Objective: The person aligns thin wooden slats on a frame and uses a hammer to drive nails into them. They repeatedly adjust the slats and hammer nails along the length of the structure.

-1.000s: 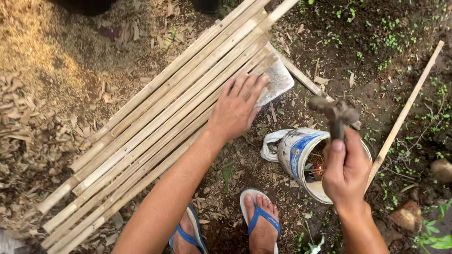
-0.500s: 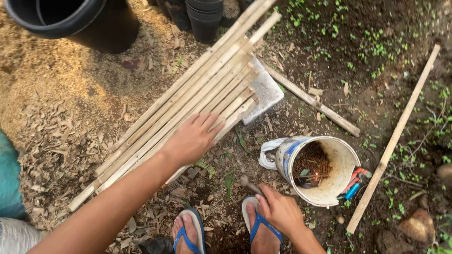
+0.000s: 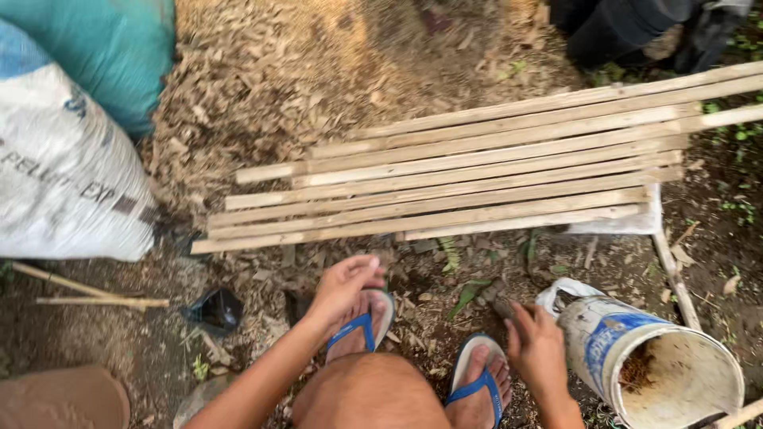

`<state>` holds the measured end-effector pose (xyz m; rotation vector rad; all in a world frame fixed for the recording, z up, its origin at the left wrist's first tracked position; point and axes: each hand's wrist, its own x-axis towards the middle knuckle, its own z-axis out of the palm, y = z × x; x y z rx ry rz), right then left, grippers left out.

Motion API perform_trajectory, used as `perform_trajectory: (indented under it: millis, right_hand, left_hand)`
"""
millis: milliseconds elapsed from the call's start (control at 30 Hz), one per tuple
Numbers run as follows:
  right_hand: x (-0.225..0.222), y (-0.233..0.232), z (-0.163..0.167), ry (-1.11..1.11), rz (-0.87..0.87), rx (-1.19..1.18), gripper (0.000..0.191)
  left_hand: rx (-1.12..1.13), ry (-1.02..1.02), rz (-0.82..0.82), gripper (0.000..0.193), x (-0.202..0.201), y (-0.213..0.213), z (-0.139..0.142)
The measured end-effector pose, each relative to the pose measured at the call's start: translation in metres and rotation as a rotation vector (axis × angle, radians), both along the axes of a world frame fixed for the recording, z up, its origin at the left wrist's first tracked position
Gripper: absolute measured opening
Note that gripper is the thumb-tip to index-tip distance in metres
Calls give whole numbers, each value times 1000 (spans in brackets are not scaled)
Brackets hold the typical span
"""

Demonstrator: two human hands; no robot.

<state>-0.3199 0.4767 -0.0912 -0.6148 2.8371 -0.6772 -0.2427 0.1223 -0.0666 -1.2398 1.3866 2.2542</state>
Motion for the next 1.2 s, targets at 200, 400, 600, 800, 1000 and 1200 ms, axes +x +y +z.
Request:
perform_trajectory:
  millis: [200,400,600,800,1000,1200]
  right_hand:
    - [-39,-50,53,100,45,12,45]
    - [-66,-113,66,236,254,48,54]
    - [-71,-144,50,303,271,139,53]
    - [-68,-146,35,295,232,91,44]
    - [-70,-146,27,303,217,70,45]
    - [-69,-146,26,269,213,92,48]
  left_hand:
    - [141,117,353,35,-22,5,-34]
    - [172,128,402,18,-41,5,-48]
    - [154,267,438,22,-42,11,-67]
    - [152,353,395,17,-38,14,-76]
    - [135,373,369,19,-40,12,-80]
    - [175,374,362,17,-37,8,-79]
